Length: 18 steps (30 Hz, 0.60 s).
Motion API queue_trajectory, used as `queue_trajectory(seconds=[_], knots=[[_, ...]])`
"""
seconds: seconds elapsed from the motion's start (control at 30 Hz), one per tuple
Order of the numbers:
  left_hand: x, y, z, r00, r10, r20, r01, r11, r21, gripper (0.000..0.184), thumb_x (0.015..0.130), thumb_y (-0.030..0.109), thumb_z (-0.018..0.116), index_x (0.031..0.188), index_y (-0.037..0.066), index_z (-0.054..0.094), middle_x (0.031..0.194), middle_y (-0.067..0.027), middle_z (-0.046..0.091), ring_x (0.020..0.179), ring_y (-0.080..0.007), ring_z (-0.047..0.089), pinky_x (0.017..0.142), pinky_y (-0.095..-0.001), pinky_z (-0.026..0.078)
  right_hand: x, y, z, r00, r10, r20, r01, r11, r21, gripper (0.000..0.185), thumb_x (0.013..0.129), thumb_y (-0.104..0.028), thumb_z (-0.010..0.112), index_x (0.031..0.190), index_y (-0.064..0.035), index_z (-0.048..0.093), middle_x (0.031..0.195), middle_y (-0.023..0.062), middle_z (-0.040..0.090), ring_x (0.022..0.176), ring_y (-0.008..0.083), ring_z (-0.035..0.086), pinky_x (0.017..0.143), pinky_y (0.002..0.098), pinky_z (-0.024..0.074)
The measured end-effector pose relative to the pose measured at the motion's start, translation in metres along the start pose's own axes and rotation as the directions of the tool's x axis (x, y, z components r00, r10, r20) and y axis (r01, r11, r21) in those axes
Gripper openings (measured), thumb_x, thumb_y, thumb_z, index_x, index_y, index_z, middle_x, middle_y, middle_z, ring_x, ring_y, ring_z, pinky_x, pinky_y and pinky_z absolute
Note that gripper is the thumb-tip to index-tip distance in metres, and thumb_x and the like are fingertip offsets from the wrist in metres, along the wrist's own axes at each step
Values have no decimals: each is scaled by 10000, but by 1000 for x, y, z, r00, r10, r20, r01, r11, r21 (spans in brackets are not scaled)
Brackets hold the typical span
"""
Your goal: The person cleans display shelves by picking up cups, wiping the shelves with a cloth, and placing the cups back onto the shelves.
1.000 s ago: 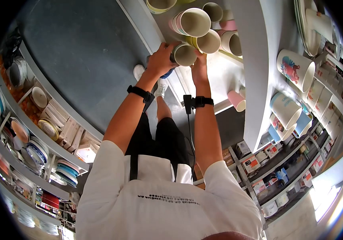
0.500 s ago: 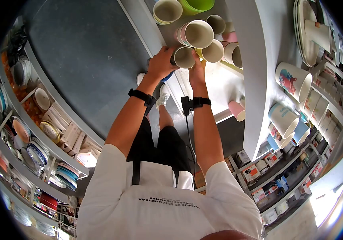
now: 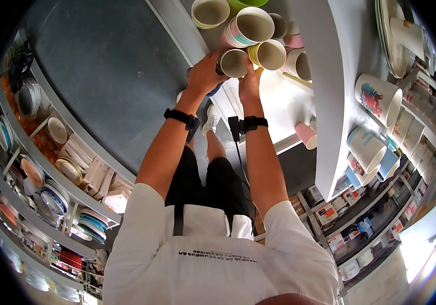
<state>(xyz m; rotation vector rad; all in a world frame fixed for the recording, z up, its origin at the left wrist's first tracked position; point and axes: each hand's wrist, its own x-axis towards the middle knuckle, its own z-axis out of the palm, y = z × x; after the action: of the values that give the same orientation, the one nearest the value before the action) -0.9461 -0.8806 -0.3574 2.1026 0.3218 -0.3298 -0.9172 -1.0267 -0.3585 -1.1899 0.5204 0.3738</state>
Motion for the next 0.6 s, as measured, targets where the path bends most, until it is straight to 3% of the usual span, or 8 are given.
queue_trajectory(seconds=[0.2, 0.27, 0.3, 0.33, 0.43, 0.47, 0.5, 0.6], knots=[[-3, 2, -1, 1000, -2, -13, 2, 999, -39, 725, 718, 249, 835, 1368, 215, 515, 1235, -95, 645, 1151, -325, 612, 931, -427, 514, -22, 1, -7, 994, 90, -66, -98, 988, -123, 843, 901, -305, 735, 1519, -143, 185, 1492, 127, 406, 1379, 274, 402, 1080, 489, 386], [-4, 3, -1, 999, 1, -33, -3, 998, -61, 723, 720, 251, 834, 1368, 217, 515, 1235, -94, 645, 1155, -324, 611, 934, -425, 513, -42, 5, -8, 947, 11, -320, -36, 997, -71, 883, 830, -242, 811, 1471, -64, 230, 1452, 182, 369, 1303, 308, 444, 1030, 452, 445], [-5, 5, -2, 1000, -14, -20, 13, 997, -75, 720, 723, 250, 830, 1368, 209, 515, 1239, -95, 646, 1155, -327, 611, 933, -426, 514, -60, -1, 1, 920, -138, -366, 34, 961, -276, 805, 834, -246, 809, 1415, -59, 285, 1401, 161, 401, 1262, 296, 457, 1027, 450, 436], [-6, 5, -4, 1000, -29, -8, 29, 996, -87, 716, 725, 248, 827, 1368, 201, 514, 1244, -97, 646, 1155, -329, 611, 932, -426, 514, -79, -13, 15, 880, -290, -377, 88, 878, -470, 727, 838, -249, 807, 1359, -55, 340, 1350, 140, 433, 1221, 284, 470, 1023, 449, 427], [-4, -6, 6, 994, 74, -81, -77, 996, -40, 725, 704, 326, 842, 1330, 180, 505, 1200, -106, 648, 1080, -348, 642, 883, -459, 541, -109, -64, 56, 719, -677, 155, 497, 345, -797, 727, 728, -132, 855, 1296, -5, 418, 1286, 158, 448, 1199, 290, 475, 999, 437, 405], [-5, -8, 6, 995, 68, -78, -72, 997, -40, 725, 704, 326, 842, 1330, 180, 505, 1200, -106, 648, 1080, -348, 642, 883, -459, 541, -103, -77, 69, 629, -714, 307, 567, 152, -810, 771, 710, -142, 867, 1323, 5, 422, 1281, 163, 467, 1234, 299, 457, 1020, 434, 391], [-3, -8, 6, 995, 75, -72, -78, 996, -37, 727, 701, 317, 845, 1326, 170, 504, 1191, -112, 650, 1089, -349, 637, 890, -452, 539, -92, -92, 85, 610, -693, 384, 607, 96, -789, 811, 703, -174, 874, 1350, 7, 419, 1301, 170, 476, 1253, 327, 445, 1038, 450, 377], [7, -12, 9, 999, 27, 25, -26, 999, -32, 734, 695, 291, 851, 1325, 148, 502, 1186, -120, 653, 1113, -348, 623, 909, -438, 532, -46, -110, 101, 652, -561, 510, 467, -233, -853, 883, 680, -306, 875, 1371, -14, 410, 1307, 216, 517, 1226, 402, 472, 1066, 519, 357]])
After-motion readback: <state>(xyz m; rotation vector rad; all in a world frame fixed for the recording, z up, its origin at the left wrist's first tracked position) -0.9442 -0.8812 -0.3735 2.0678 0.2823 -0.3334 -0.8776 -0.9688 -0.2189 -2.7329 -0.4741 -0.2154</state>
